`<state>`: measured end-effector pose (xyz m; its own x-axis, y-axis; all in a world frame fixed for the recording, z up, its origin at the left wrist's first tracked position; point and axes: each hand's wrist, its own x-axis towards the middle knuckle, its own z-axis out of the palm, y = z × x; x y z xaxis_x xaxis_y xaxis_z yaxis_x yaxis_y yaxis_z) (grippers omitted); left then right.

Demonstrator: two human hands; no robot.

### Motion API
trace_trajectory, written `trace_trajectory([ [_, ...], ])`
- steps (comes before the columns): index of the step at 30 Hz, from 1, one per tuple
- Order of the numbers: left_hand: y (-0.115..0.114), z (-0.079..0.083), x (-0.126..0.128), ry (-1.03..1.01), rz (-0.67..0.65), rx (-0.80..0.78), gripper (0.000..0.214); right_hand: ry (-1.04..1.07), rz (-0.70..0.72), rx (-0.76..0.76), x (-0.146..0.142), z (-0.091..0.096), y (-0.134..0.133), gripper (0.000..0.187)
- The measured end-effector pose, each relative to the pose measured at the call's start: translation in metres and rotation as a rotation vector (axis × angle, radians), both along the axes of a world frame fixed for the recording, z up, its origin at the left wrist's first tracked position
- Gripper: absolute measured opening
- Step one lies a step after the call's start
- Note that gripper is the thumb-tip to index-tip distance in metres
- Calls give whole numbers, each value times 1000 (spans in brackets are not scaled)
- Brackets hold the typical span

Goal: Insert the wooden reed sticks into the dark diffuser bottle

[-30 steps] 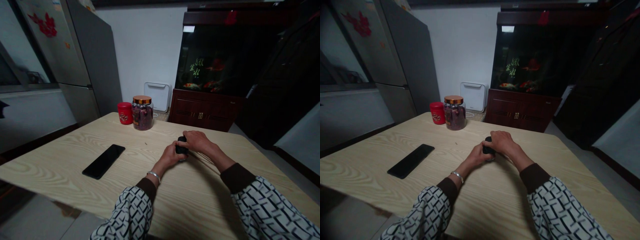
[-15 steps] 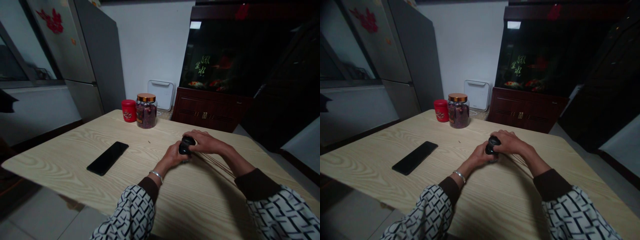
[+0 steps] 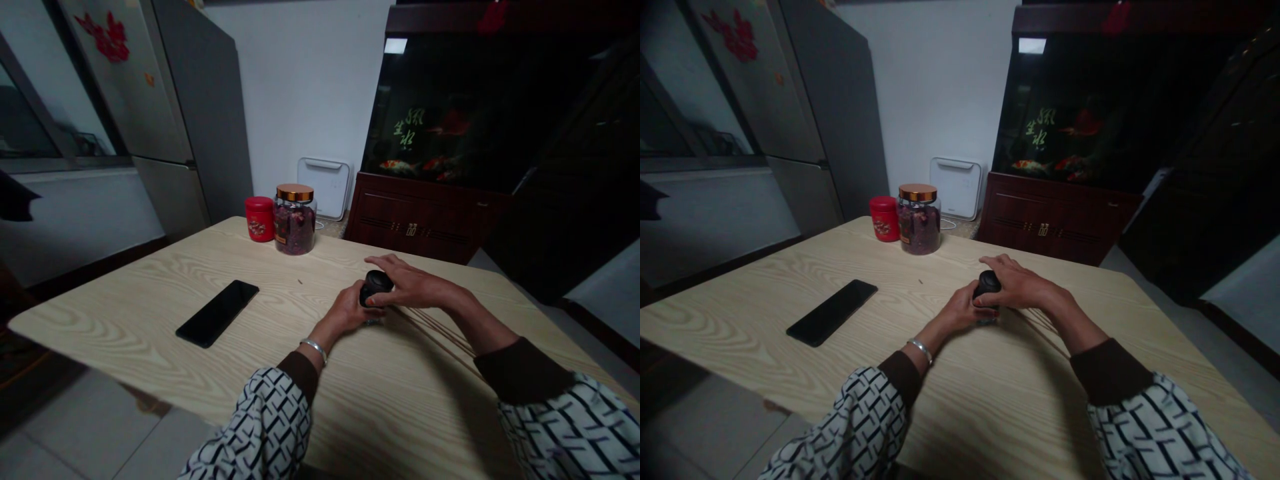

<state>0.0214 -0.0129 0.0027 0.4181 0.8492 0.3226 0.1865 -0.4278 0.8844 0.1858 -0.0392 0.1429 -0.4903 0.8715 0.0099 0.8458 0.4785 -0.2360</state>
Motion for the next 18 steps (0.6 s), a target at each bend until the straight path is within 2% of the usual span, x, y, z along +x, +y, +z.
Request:
trace_trajectory([
  [2,-1,2,0,3,-6,-18,61,-56,-70,3,1,-1,3,62],
  [4,-3,4,0,10,-4,-24,60,-54,-40,7,4,-4,6,49],
  [11,-2,1,2,12,-33,-34,63,191,139,-24,19,-12,4,55],
  [18,1,-1,1,-53,-99,-44,66,149,297,-135,15,1,11,49],
])
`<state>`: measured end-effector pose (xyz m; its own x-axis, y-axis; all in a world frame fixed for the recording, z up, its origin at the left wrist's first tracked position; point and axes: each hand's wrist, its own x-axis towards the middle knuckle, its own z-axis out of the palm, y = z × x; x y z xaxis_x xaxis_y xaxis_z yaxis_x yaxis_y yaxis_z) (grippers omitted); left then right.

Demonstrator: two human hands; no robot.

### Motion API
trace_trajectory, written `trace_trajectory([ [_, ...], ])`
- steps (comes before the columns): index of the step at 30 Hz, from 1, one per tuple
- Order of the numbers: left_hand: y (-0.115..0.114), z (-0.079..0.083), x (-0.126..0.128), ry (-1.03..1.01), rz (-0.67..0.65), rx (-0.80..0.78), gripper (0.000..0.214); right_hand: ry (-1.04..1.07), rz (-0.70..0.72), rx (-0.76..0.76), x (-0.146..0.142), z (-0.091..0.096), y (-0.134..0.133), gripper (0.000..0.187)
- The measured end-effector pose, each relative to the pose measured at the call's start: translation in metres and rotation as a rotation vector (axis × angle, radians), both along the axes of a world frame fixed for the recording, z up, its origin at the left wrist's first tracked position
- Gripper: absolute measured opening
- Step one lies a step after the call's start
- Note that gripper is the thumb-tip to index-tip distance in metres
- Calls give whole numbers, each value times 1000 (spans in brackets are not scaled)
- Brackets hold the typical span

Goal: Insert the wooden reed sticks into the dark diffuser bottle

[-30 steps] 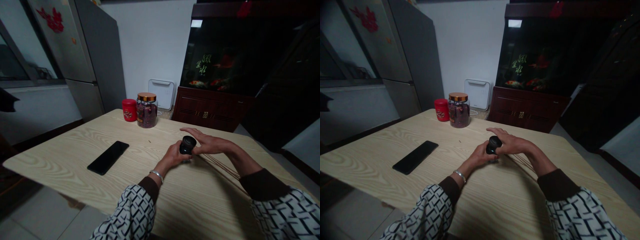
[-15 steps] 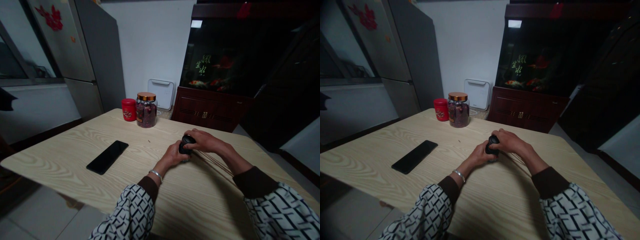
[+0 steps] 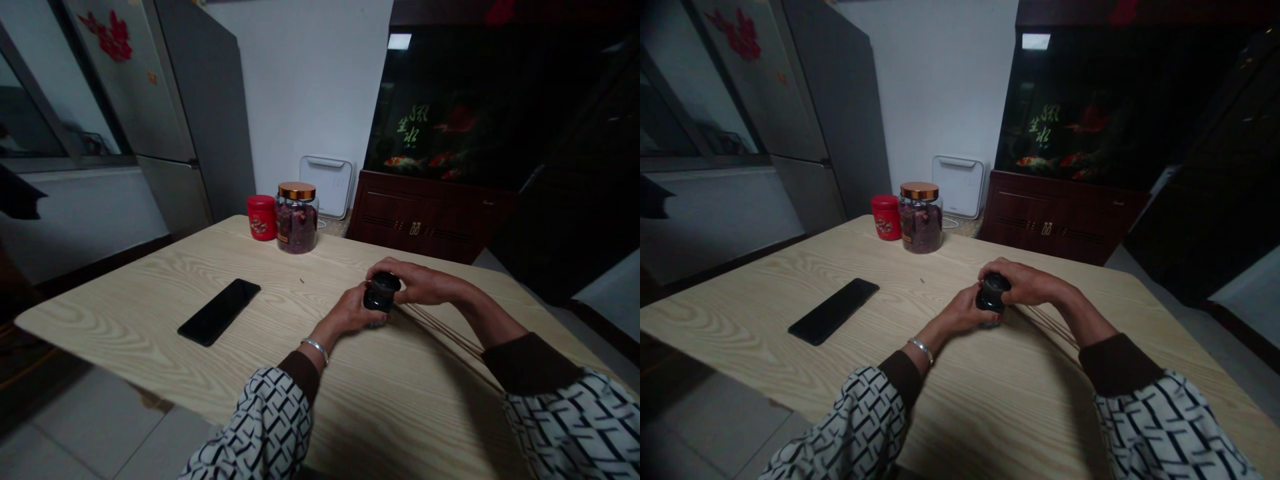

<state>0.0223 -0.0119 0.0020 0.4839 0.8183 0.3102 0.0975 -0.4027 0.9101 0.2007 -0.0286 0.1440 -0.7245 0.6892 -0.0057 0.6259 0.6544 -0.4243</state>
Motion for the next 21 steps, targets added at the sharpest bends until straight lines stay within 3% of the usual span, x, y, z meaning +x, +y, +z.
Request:
trace_trajectory([
  [3,-1,2,0,9,10,-8,65,-36,-38,-27,0,0,-3,69],
  [6,-2,2,-1,19,20,-7,65,-70,-233,70,-3,-3,-10,93],
  [9,-2,1,-1,25,4,-8,62,-212,-444,217,-10,-5,-15,72],
  [11,-1,0,-2,20,7,-6,60,-325,-499,265,-16,-5,-16,58],
  [15,-1,0,-2,16,12,-19,61,-316,-391,229,-19,5,-11,36],
  [18,-2,2,-2,13,8,-33,62,-121,-247,127,-12,20,-8,43],
  [21,-2,4,-3,14,1,-38,65,183,-230,-12,1,33,-12,48],
])
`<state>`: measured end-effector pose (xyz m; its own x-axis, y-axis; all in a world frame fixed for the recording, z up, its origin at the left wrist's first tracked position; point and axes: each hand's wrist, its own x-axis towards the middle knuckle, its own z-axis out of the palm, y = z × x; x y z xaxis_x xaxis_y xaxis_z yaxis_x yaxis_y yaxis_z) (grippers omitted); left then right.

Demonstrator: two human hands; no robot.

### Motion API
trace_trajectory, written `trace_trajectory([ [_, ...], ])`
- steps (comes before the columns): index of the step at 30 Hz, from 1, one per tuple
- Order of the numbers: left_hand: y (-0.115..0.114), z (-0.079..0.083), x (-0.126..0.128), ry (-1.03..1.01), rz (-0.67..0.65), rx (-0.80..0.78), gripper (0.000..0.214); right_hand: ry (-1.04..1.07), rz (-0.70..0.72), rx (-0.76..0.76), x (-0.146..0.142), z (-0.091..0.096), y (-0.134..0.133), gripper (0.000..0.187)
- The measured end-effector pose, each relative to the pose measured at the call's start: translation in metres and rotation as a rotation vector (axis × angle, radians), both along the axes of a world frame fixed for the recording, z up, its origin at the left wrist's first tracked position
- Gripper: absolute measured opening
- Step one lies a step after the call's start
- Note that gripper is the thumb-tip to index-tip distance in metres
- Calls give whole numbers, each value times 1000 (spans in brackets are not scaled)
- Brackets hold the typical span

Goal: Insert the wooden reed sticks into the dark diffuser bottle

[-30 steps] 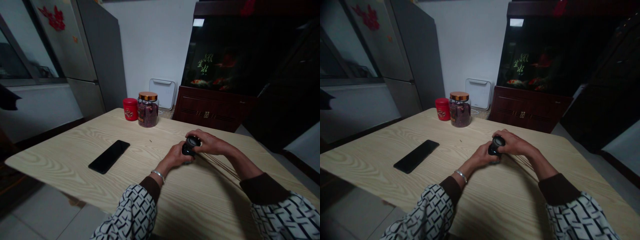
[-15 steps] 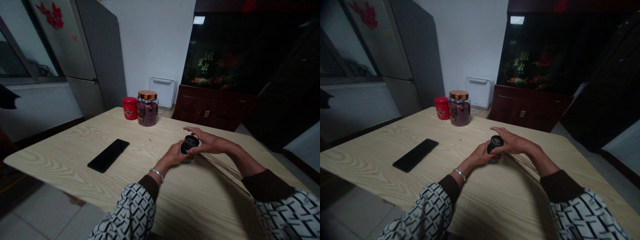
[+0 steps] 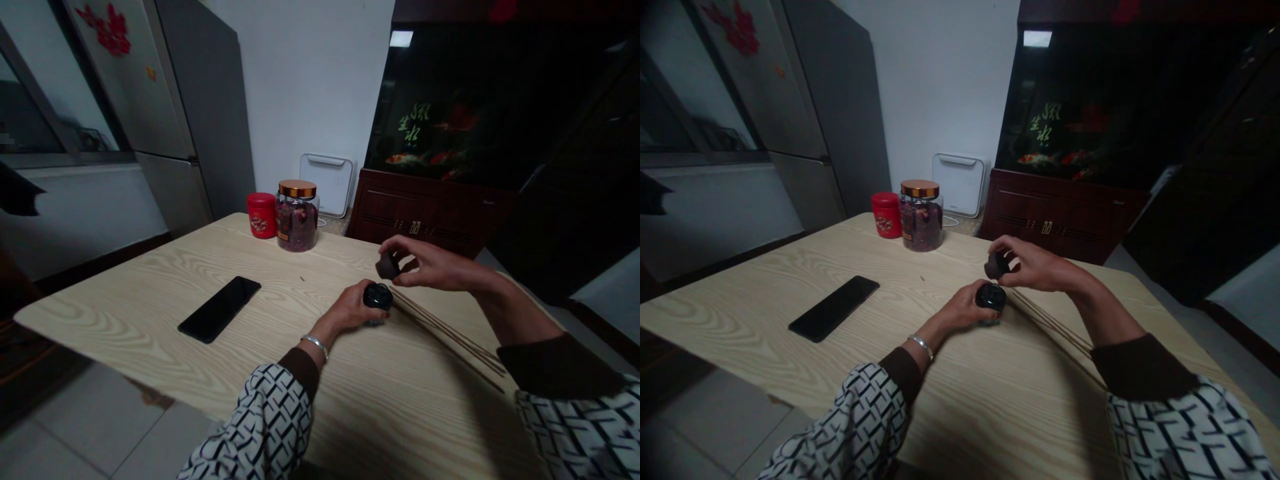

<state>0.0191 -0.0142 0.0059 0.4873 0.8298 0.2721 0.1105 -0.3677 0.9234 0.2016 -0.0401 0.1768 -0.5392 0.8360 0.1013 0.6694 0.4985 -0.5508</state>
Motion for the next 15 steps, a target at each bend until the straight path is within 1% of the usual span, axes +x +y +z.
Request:
trace_trajectory([
  [2,1,1,-2,-1,2,14,66,217,-57,-38,8,-3,-9,54],
  [3,1,1,-3,-2,6,20,65,306,-91,-47,10,-10,-15,57],
  [5,3,0,-5,-7,14,27,64,431,-144,-66,13,-34,-32,58],
  [7,5,0,-7,-18,17,23,63,486,-200,-80,10,-69,-52,50],
  [9,6,-1,-7,-31,30,16,64,471,-227,-102,3,-105,-72,47],
  [11,6,-1,-6,-41,42,9,64,414,-271,-73,-5,-134,-88,44],
  [13,6,-2,-5,-47,40,-2,64,346,-301,-32,-13,-152,-99,45],
  [15,7,-2,-5,-49,35,-14,63,285,-309,-6,-16,-160,-104,45],
])
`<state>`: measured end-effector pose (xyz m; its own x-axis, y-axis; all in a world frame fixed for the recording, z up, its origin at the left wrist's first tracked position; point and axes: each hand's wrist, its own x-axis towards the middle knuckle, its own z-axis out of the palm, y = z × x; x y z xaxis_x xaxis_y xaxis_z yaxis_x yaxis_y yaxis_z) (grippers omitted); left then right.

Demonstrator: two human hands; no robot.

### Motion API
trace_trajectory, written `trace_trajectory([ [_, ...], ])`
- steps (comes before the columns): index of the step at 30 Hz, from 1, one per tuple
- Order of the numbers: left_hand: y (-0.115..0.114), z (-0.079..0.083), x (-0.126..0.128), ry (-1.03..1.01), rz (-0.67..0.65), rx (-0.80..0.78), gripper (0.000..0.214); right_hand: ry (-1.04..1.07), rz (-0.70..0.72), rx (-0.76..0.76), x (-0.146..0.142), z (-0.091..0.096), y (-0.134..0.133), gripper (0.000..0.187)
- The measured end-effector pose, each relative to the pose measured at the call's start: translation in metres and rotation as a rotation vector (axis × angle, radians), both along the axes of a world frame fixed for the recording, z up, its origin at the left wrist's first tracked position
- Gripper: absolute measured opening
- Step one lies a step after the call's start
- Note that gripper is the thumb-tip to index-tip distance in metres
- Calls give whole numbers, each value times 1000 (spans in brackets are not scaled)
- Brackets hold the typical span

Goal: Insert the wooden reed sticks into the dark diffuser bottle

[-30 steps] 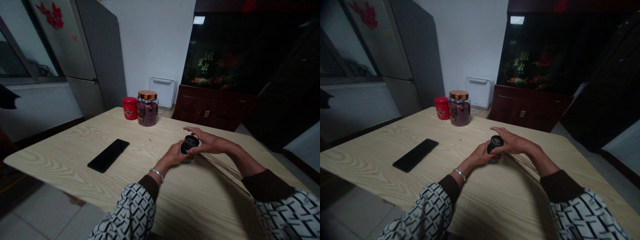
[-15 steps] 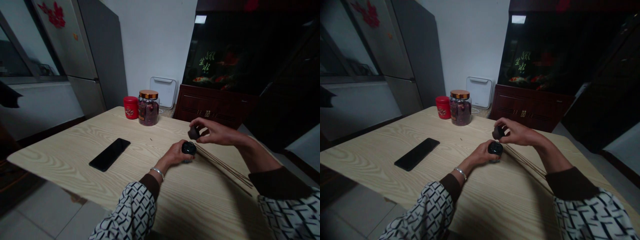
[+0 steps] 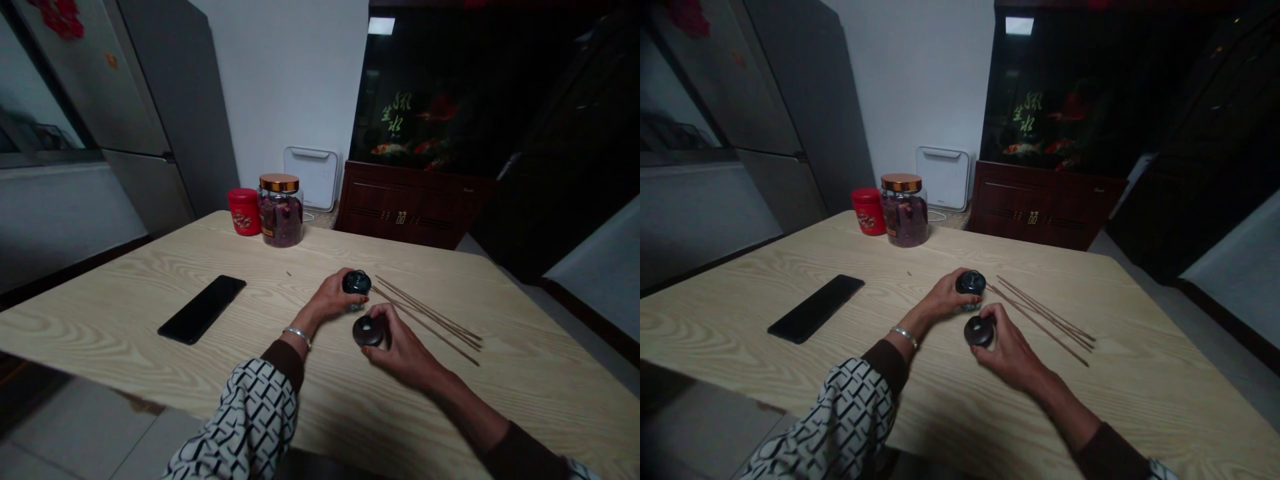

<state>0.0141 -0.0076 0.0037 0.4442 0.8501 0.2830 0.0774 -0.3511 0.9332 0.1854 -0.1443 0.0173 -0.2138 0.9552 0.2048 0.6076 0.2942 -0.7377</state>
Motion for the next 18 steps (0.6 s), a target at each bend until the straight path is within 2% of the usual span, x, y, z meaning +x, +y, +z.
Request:
trace_trajectory([
  [5,4,-3,0,22,1,7,65,-86,-40,30,19,8,1,44],
  [7,5,-4,0,26,1,5,66,-167,-131,48,39,16,5,31],
  [10,4,-2,0,28,2,1,65,-433,-268,45,71,27,13,14],
  [13,2,1,0,30,3,1,63,-654,-299,-11,91,30,19,18],
  [18,0,4,0,27,-3,-8,61,-760,-299,-27,93,24,23,21],
])
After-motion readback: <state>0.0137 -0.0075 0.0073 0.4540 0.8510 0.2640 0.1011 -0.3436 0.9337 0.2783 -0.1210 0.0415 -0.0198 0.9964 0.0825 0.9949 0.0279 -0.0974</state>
